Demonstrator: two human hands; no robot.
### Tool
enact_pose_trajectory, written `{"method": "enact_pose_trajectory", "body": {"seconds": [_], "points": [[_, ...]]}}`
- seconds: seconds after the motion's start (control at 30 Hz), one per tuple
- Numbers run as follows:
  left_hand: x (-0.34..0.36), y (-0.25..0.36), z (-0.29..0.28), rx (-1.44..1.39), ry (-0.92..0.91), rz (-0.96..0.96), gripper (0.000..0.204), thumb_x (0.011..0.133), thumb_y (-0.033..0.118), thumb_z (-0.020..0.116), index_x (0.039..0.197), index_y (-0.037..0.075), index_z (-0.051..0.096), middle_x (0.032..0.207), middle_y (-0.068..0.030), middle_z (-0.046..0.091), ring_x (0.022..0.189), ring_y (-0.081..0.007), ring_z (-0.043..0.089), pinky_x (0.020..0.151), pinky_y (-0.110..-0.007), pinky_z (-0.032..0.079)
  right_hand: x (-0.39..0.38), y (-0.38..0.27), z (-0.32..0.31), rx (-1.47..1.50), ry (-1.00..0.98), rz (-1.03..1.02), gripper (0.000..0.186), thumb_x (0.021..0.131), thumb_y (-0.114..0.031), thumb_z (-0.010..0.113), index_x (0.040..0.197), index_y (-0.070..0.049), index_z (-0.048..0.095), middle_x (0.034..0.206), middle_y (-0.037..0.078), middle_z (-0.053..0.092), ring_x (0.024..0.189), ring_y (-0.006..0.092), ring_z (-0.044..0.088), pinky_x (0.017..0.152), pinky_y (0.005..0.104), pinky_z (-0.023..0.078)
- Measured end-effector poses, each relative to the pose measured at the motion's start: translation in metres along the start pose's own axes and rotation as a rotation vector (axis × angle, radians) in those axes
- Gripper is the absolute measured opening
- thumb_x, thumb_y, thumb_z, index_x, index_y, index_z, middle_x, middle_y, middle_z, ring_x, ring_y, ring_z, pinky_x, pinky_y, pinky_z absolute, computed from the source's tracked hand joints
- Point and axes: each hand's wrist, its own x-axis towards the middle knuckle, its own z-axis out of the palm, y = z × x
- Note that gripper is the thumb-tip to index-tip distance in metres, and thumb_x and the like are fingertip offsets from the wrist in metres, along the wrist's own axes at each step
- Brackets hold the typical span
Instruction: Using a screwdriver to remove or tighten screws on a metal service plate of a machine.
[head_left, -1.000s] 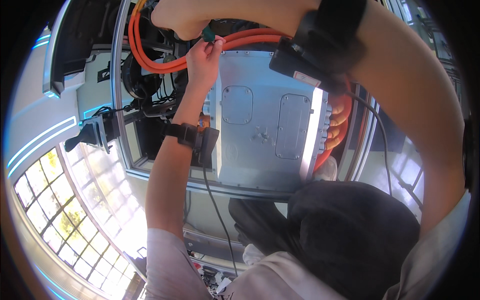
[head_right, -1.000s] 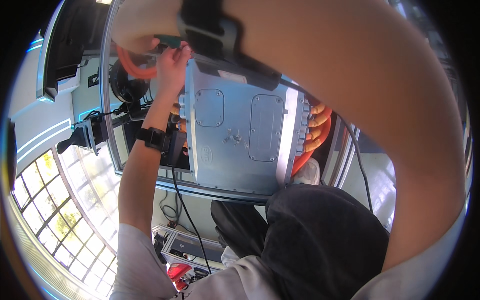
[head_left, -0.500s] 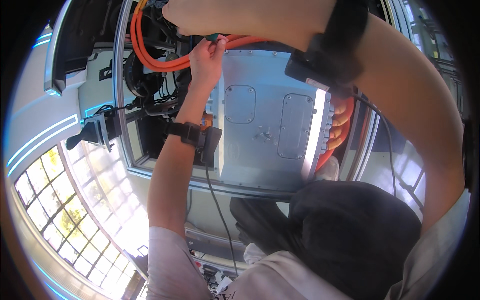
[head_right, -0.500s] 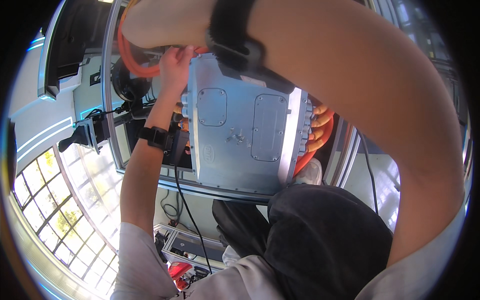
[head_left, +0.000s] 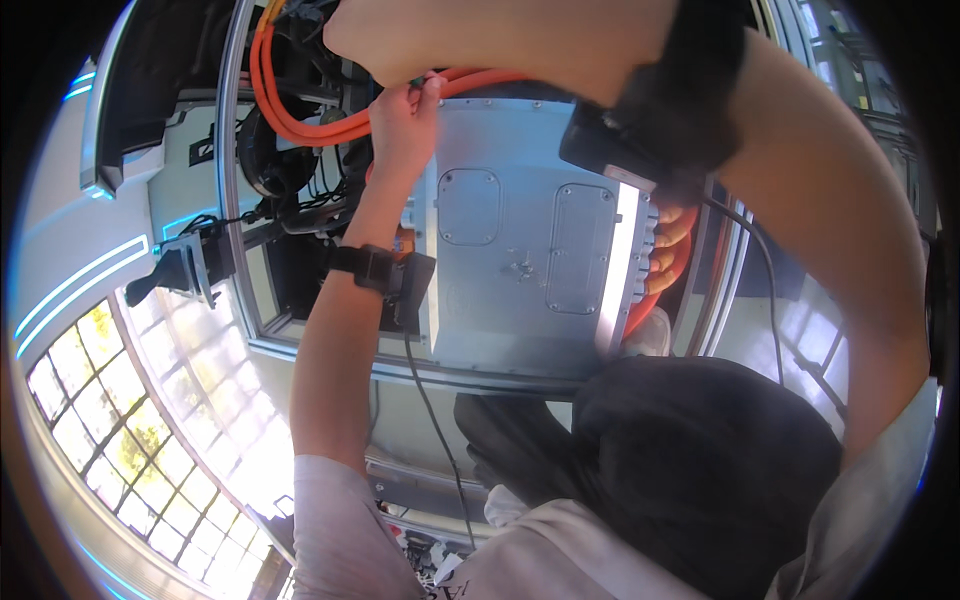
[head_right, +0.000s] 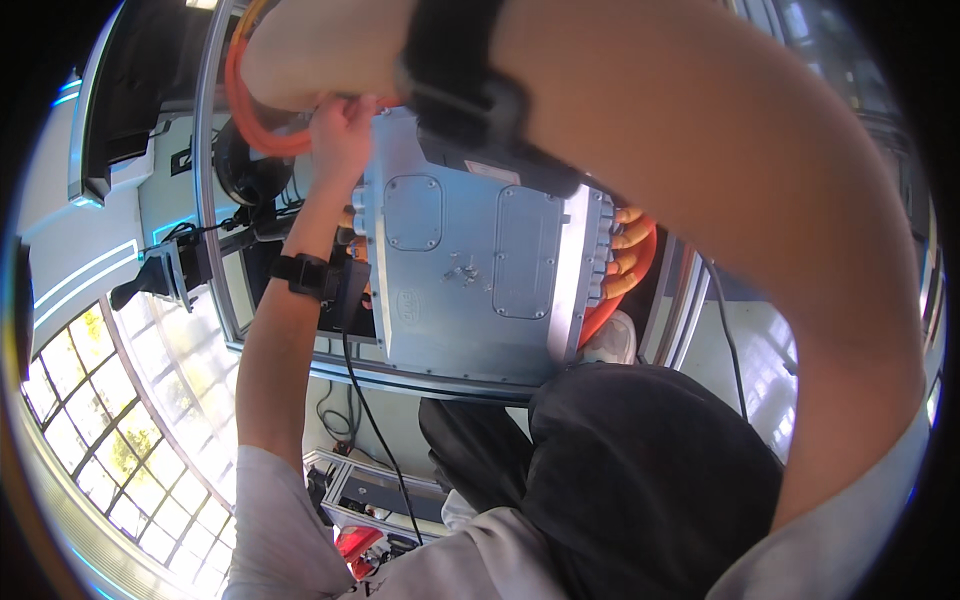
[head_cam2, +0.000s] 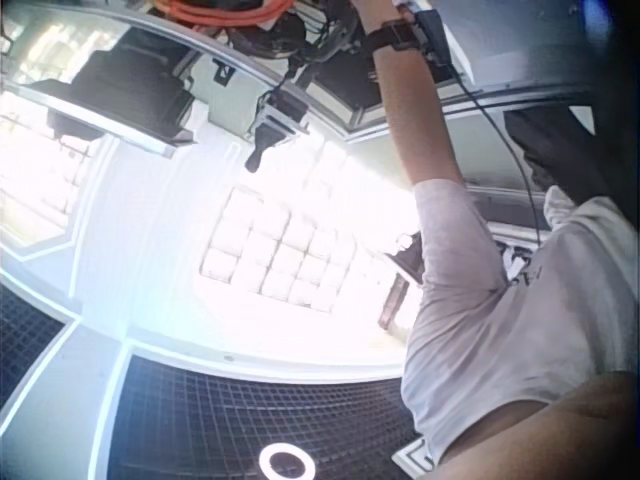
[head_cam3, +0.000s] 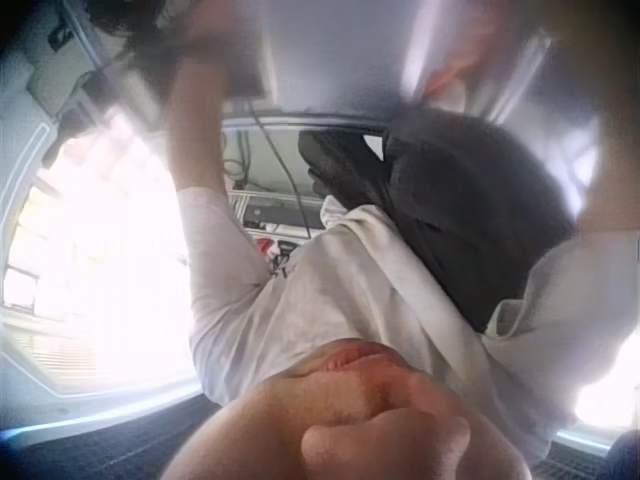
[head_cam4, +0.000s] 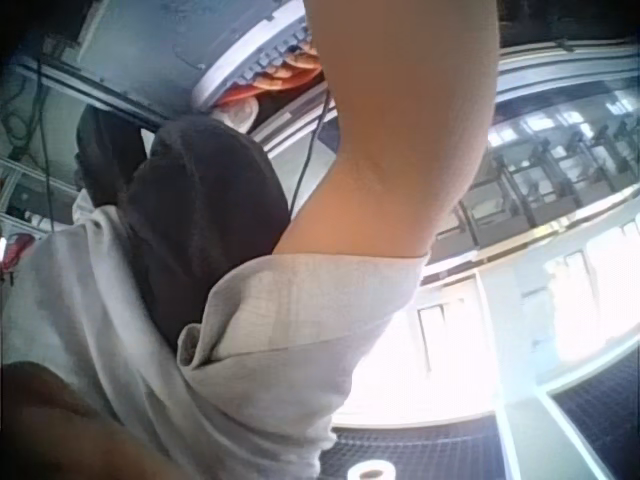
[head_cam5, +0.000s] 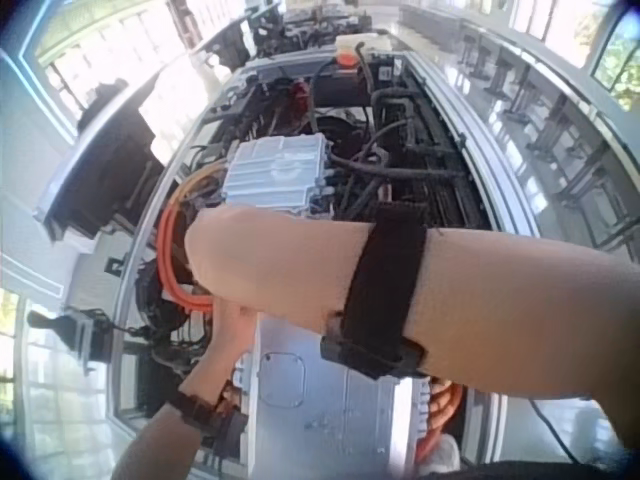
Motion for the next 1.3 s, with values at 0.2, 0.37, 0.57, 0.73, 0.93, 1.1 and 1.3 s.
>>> {"method": "enact_pose_trajectory", "body": {"seconds": [0.2,0.37,0.57,0.73,0.93,1.1,1.3], "points": [[0.0,0.006,-0.01,0.041,-0.004,-0.053,0.014,0.093,0.01,0.053,0.092,-0.002,0.059,0.083,-0.0083,0.068,0.074,-0.0122,0.064,0.072,-0.025,0.049,0.004,-0.002,0.001,0.005,-0.009,0.001,0.019,0.08,-0.012,0.057,0.086,0.006,0.057,0.08,0.02,0.062,0.069,0.0334,0.06,0.061,0.0393,0.046],[0.0,0.005,-0.01,0.047,0.032,0.01,0.013,0.093,0.009,0.053,0.093,-0.003,0.058,0.085,-0.0082,0.068,0.076,-0.0114,0.064,0.073,-0.025,0.048,0.006,-0.002,0.0,0.022,-0.007,0.003,0.019,0.079,-0.011,0.057,0.085,0.006,0.057,0.08,0.02,0.062,0.069,0.0336,0.06,0.061,0.0394,0.046],[0.001,-0.004,-0.005,-0.029,-0.041,-0.043,0.013,0.093,0.009,0.053,0.092,-0.003,0.058,0.084,-0.0085,0.068,0.076,-0.0109,0.064,0.072,-0.024,0.048,0.004,-0.002,-0.005,0.017,-0.013,0.004,0.018,0.079,-0.01,0.057,0.085,0.007,0.056,0.08,0.02,0.062,0.069,0.0339,0.059,0.061,0.0395,0.046],[0.002,-0.011,0.006,-0.075,-0.02,-0.016,0.012,0.093,0.01,0.054,0.091,-0.002,0.057,0.08,-0.0065,0.066,0.072,-0.0093,0.062,0.07,-0.024,0.048,-0.001,0.003,-0.005,0.012,-0.014,0.019,0.018,0.079,-0.01,0.057,0.085,0.007,0.056,0.08,0.021,0.062,0.069,0.0342,0.059,0.061,0.0396,0.046],[0.002,-0.006,-0.004,-0.089,-0.016,0.026,0.014,0.093,0.011,0.055,0.093,-0.003,0.057,0.084,-0.008,0.066,0.076,-0.0101,0.062,0.072,-0.024,0.048,0.008,-0.003,-0.003,0.031,0.002,0.003,0.018,0.079,-0.009,0.057,0.085,0.007,0.056,0.08,0.021,0.061,0.068,0.0345,0.059,0.061,0.0397,0.046],[-0.002,0.008,-0.002,0.03,-0.041,-0.026,0.014,0.091,0.011,0.056,0.094,-0.003,0.058,0.086,-0.0087,0.067,0.079,-0.0118,0.064,0.074,-0.025,0.049,0.004,-0.004,-0.004,0.036,0.005,0.008,0.017,0.079,-0.008,0.057,0.085,0.008,0.056,0.08,0.021,0.061,0.068,0.0348,0.059,0.061,0.0398,0.046],[-0.001,-0.021,-0.005,0.297,-0.105,-0.013,0.018,0.08,0.007,0.066,0.094,-0.001,0.06,0.09,-0.0104,0.067,0.079,-0.0226,0.065,0.074,-0.032,0.051,0.0,-0.007,-0.005,0.05,0.027,-0.011,0.017,0.078,-0.007,0.057,0.085,0.008,0.055,0.08,0.022,0.061,0.068,0.0351,0.059,0.061,0.0399,0.046]]}}
